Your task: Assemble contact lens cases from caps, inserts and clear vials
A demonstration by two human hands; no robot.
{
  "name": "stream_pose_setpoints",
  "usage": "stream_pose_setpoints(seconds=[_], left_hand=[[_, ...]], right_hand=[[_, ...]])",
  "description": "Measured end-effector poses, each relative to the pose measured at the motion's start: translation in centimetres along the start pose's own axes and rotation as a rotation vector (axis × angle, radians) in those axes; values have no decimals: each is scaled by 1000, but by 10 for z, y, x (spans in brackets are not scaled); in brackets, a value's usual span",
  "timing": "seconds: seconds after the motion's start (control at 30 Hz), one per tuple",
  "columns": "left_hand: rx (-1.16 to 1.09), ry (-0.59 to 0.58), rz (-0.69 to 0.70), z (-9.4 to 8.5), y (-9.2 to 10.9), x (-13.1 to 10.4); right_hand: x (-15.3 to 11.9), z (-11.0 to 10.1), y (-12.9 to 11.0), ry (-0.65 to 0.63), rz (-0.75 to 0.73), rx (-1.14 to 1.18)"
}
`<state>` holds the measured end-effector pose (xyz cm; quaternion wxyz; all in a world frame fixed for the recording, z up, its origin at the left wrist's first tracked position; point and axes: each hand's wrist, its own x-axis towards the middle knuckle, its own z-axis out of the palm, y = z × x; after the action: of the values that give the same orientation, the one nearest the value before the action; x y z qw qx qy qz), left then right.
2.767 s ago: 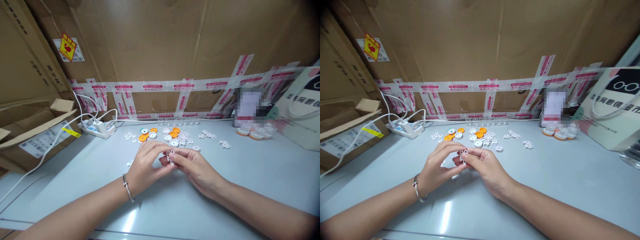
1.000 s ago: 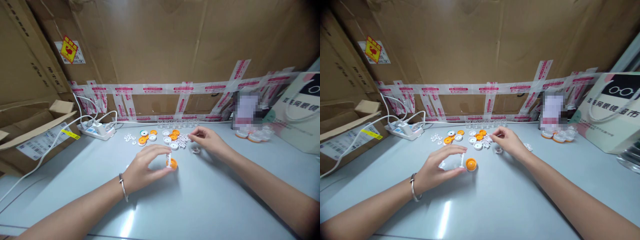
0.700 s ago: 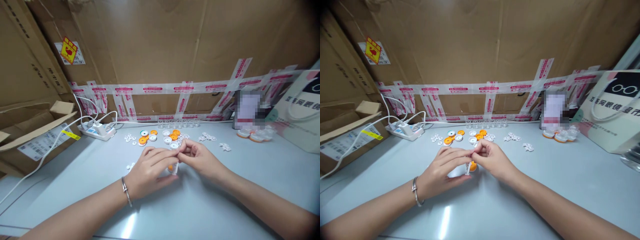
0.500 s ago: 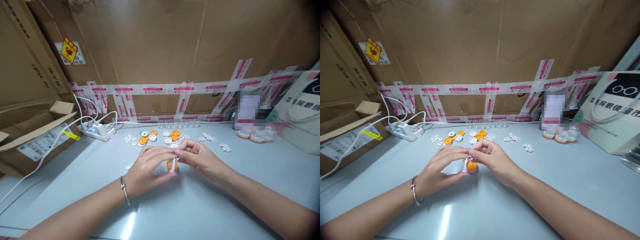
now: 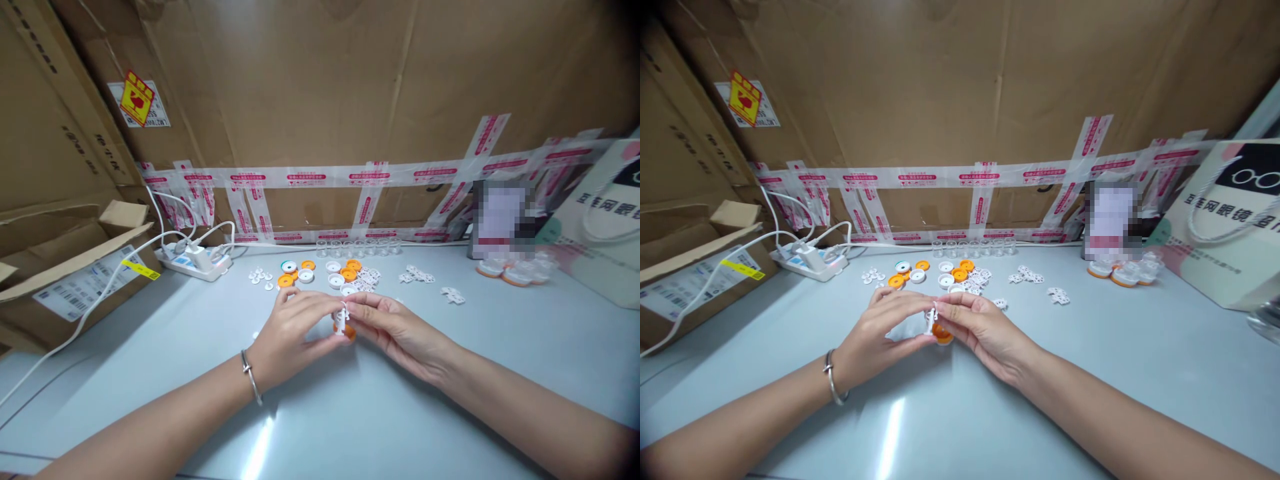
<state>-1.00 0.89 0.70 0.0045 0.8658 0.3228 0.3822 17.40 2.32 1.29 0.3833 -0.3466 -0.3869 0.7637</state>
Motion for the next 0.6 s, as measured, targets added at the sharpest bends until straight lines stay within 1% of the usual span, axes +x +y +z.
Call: stream_pose_setpoints(seconds=[0.1,0.2,0.27,0.37,0.47,0.6], left_hand=[[12,-40,-13,0,0,-1],[7,-55,-26,1,0,-1],[-10,-22,-26,1,1,-1],[-33,56,-20,1,0,-1],[-40,110,-23,1,1,-2],[-9,161,-17,0,5,-2]], right_hand=[[0,-1,0,15,52,-32],[0,-1,0,23,55,-34],[0,-1,0,31,32,-7],[0,1,-1,46,-27,13],[-2,5,-2,59,-107,-26],[-8,10,-1,89,-153,-111]])
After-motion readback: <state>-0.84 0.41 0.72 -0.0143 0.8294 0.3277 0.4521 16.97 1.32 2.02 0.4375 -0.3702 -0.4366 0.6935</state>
